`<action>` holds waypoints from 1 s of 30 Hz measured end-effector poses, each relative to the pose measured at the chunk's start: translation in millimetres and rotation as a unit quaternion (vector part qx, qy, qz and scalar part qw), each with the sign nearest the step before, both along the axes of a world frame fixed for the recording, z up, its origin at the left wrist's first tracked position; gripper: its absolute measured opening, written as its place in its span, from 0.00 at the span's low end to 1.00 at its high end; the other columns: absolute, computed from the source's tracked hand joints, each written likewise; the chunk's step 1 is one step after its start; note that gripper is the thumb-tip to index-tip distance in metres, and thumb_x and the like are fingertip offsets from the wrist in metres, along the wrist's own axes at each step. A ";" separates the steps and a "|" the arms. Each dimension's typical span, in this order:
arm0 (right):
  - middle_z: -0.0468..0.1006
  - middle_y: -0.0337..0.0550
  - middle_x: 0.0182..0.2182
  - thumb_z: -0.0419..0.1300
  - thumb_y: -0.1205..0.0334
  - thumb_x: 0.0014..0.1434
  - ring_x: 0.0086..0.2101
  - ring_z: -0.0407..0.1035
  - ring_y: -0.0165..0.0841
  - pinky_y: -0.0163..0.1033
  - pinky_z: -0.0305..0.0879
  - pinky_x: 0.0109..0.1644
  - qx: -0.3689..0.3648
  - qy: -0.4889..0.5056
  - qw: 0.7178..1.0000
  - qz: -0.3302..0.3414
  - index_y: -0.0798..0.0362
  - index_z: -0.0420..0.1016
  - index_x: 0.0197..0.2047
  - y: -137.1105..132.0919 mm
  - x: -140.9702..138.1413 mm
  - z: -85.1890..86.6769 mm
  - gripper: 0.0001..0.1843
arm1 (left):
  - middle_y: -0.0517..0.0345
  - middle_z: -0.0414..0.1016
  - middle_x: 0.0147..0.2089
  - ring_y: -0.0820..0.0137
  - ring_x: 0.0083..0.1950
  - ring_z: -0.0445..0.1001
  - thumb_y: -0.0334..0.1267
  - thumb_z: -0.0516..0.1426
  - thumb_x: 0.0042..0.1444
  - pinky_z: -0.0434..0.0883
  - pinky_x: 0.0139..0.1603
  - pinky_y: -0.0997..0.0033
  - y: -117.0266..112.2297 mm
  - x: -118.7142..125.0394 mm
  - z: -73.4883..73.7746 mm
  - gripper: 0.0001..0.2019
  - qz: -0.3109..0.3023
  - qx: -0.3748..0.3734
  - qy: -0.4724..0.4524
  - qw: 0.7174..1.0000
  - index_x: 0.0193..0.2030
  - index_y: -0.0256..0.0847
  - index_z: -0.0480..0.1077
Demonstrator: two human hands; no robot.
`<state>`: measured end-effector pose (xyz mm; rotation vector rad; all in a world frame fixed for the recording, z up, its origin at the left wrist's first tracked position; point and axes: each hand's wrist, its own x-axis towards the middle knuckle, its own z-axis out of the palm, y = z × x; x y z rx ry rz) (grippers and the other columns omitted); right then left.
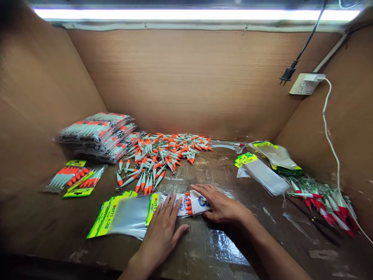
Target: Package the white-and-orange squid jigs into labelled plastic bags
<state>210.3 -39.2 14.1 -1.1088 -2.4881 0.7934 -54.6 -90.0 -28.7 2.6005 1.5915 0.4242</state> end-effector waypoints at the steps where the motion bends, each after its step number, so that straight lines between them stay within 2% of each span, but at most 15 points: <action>1: 0.54 0.47 0.72 0.61 0.71 0.49 0.69 0.49 0.45 0.55 0.46 0.72 -0.002 -0.005 1.000 0.002 0.45 0.44 0.76 -0.2 0.4 0.3 0.54 | 0.44 0.49 0.76 0.50 0.75 0.50 0.51 0.56 0.64 0.60 0.69 0.39 0.0 0.2 -0.6 0.36 -0.002 0.002 -0.001 1.000 0.74 0.45 0.50; 6: 0.51 0.51 0.72 0.65 0.64 0.52 0.70 0.45 0.50 0.58 0.47 0.71 -0.025 -0.050 0.998 -0.012 0.44 0.53 0.73 2.6 5.8 0.2 0.48 | 0.45 0.47 0.77 0.52 0.76 0.49 0.52 0.54 0.65 0.59 0.70 0.41 1.2 -0.9 -4.2 0.37 -0.005 0.000 0.003 1.000 0.76 0.45 0.45; 12: 0.53 0.51 0.72 0.70 0.58 0.52 0.68 0.51 0.51 0.57 0.50 0.70 -0.037 -0.042 0.998 -0.029 0.42 0.58 0.71 5.9 9.7 -0.8 0.46 | 0.43 0.45 0.77 0.51 0.77 0.46 0.51 0.55 0.65 0.57 0.71 0.42 1.3 -0.3 -3.1 0.40 -0.008 0.006 -0.004 1.000 0.76 0.43 0.41; 17: 0.60 0.54 0.69 0.71 0.54 0.52 0.66 0.55 0.50 0.55 0.53 0.69 -0.024 -0.023 0.999 -0.022 0.46 0.61 0.70 7.3 9.1 0.5 0.45 | 0.44 0.44 0.77 0.49 0.76 0.46 0.50 0.58 0.62 0.57 0.70 0.40 12.2 1.6 16.2 0.41 -0.014 -0.026 0.011 0.999 0.76 0.44 0.43; 22: 0.65 0.55 0.66 0.71 0.47 0.52 0.64 0.58 0.51 0.55 0.56 0.67 -0.004 -0.005 1.000 -0.014 0.49 0.65 0.69 8.8 7.6 4.0 0.44 | 0.42 0.47 0.76 0.46 0.77 0.44 0.57 0.64 0.53 0.52 0.71 0.39 43.3 16.9 41.4 0.50 -0.089 -0.085 0.019 0.992 0.75 0.42 0.46; 24: 0.66 0.54 0.65 0.71 0.46 0.52 0.63 0.60 0.51 0.55 0.57 0.66 0.000 0.001 1.000 -0.013 0.48 0.65 0.68 8.5 7.3 6.4 0.43 | 0.43 0.51 0.75 0.46 0.76 0.47 0.57 0.64 0.52 0.52 0.71 0.39 56.5 22.4 46.9 0.49 -0.119 -0.113 0.010 0.986 0.75 0.43 0.47; 26: 0.66 0.54 0.64 0.70 0.45 0.53 0.62 0.61 0.50 0.54 0.58 0.66 0.002 0.007 1.000 -0.015 0.47 0.65 0.68 7.8 7.8 8.9 0.43 | 0.44 0.57 0.73 0.48 0.74 0.55 0.56 0.65 0.52 0.55 0.70 0.43 66.4 24.3 48.2 0.47 -0.145 -0.134 -0.008 0.980 0.74 0.46 0.49; 28: 0.66 0.53 0.64 0.70 0.46 0.54 0.62 0.61 0.50 0.54 0.58 0.66 0.004 0.011 1.000 -0.022 0.46 0.65 0.68 6.9 9.3 10.7 0.41 | 0.46 0.62 0.71 0.52 0.70 0.63 0.52 0.66 0.51 0.60 0.68 0.48 72.3 23.0 45.9 0.47 -0.163 -0.140 -0.037 0.976 0.74 0.47 0.50; 30: 0.65 0.53 0.65 0.69 0.47 0.55 0.62 0.60 0.49 0.54 0.57 0.66 0.003 0.013 1.000 -0.025 0.46 0.64 0.69 6.1 11.5 11.5 0.41 | 0.47 0.63 0.71 0.54 0.68 0.66 0.49 0.68 0.50 0.64 0.65 0.53 74.4 20.2 41.6 0.48 -0.170 -0.133 -0.062 0.974 0.74 0.48 0.50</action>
